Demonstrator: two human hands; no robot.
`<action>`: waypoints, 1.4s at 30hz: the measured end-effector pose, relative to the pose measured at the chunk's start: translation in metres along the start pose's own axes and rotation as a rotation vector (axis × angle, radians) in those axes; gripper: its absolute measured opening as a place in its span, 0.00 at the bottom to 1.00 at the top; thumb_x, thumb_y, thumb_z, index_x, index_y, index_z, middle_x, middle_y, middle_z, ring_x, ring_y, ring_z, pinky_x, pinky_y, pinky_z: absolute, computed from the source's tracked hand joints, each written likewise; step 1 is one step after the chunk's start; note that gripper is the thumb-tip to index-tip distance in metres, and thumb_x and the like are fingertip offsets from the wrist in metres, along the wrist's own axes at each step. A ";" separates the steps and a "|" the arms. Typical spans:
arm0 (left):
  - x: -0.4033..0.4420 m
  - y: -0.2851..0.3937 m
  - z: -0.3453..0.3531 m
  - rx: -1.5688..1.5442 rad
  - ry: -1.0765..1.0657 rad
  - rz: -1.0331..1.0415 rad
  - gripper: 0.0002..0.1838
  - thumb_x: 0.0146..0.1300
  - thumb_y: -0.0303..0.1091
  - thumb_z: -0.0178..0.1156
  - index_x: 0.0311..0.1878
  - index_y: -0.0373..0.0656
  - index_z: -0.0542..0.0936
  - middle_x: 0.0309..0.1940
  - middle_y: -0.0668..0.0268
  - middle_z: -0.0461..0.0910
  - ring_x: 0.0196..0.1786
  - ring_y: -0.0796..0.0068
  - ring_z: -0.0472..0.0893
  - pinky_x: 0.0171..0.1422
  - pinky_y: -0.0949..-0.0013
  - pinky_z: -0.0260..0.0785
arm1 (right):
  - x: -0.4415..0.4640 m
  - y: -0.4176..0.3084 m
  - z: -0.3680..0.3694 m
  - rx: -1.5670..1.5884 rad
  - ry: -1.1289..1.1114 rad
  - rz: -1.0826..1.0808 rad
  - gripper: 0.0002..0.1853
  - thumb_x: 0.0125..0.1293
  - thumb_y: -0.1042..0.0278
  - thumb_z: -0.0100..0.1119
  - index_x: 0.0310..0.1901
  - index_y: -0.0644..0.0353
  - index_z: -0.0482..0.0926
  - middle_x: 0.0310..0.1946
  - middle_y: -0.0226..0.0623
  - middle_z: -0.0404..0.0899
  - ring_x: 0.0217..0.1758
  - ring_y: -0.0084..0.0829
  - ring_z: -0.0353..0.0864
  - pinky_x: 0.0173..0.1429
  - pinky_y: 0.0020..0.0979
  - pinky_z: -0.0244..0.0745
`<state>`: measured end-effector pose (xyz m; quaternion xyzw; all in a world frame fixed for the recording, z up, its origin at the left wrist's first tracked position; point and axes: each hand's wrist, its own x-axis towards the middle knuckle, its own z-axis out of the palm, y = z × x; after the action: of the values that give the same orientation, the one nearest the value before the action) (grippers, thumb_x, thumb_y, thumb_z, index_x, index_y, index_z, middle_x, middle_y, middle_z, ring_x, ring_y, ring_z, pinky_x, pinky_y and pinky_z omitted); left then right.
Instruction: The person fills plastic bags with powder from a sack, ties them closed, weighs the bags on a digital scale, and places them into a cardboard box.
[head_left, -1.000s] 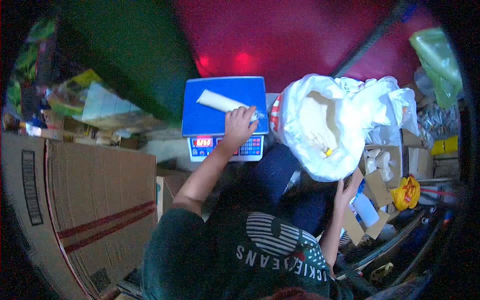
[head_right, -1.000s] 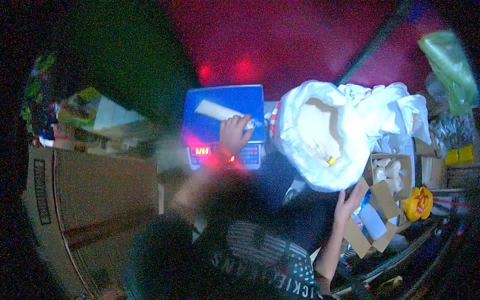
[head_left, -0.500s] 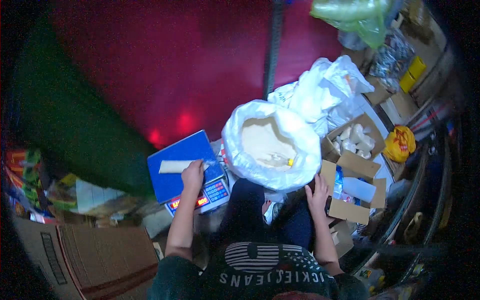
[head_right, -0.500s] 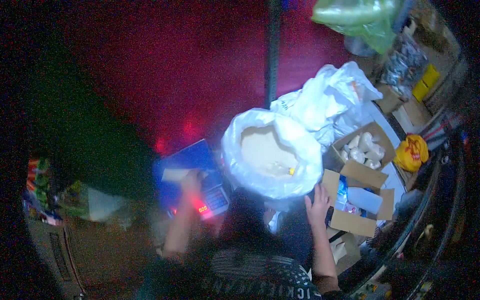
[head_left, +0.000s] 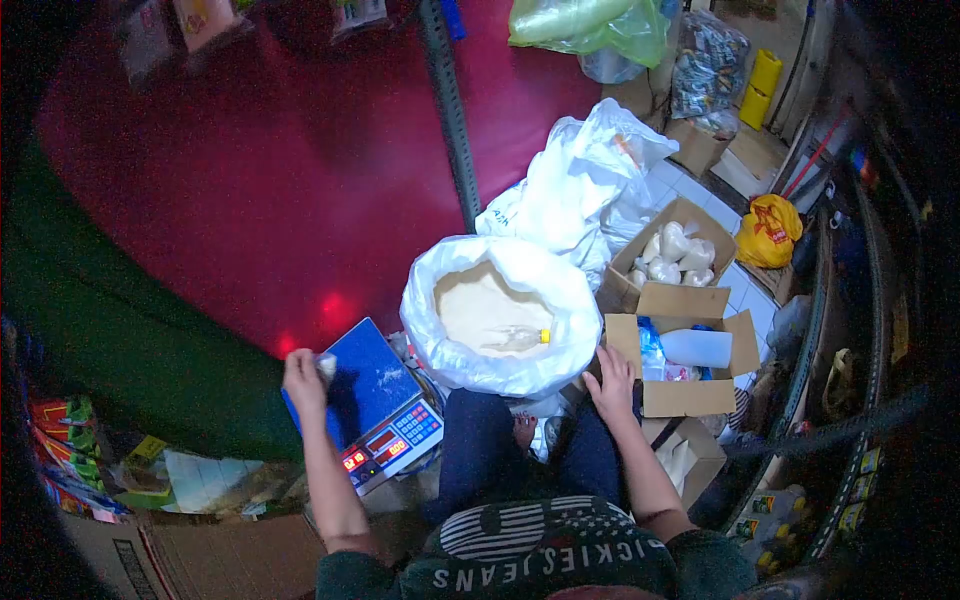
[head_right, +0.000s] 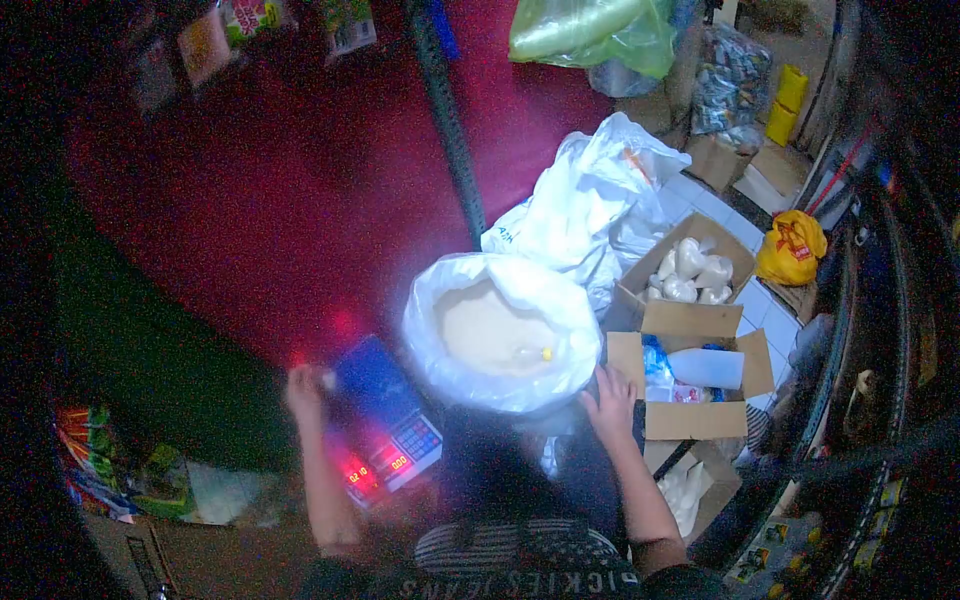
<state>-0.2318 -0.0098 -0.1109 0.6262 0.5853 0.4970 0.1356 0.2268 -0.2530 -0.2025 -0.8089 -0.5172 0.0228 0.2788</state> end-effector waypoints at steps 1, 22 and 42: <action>0.007 0.029 -0.013 -0.065 0.042 -0.058 0.07 0.66 0.33 0.53 0.37 0.39 0.75 0.24 0.67 0.75 0.24 0.78 0.72 0.29 0.72 0.65 | 0.000 -0.001 0.000 -0.004 -0.001 0.003 0.30 0.59 0.57 0.58 0.62 0.58 0.65 0.62 0.49 0.64 0.67 0.46 0.61 0.69 0.52 0.47; -0.010 0.269 0.041 -0.620 -0.792 0.105 0.05 0.66 0.27 0.53 0.40 0.38 0.77 0.25 0.74 0.74 0.24 0.88 0.69 0.28 0.81 0.62 | -0.022 -0.033 -0.028 0.498 -0.051 0.000 0.16 0.69 0.64 0.47 0.56 0.56 0.74 0.31 0.35 0.82 0.47 0.32 0.78 0.73 0.48 0.45; -0.281 0.405 0.187 -0.707 -1.647 0.310 0.09 0.62 0.31 0.56 0.42 0.36 0.78 0.20 0.67 0.76 0.24 0.80 0.75 0.30 0.74 0.67 | -0.115 0.022 -0.222 0.099 0.430 0.070 0.08 0.64 0.70 0.53 0.39 0.63 0.79 0.35 0.38 0.80 0.41 0.34 0.80 0.58 0.37 0.66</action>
<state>0.2073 -0.2895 -0.0248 0.7767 0.0259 0.0556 0.6269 0.2637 -0.4520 -0.0545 -0.7978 -0.4157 -0.1151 0.4212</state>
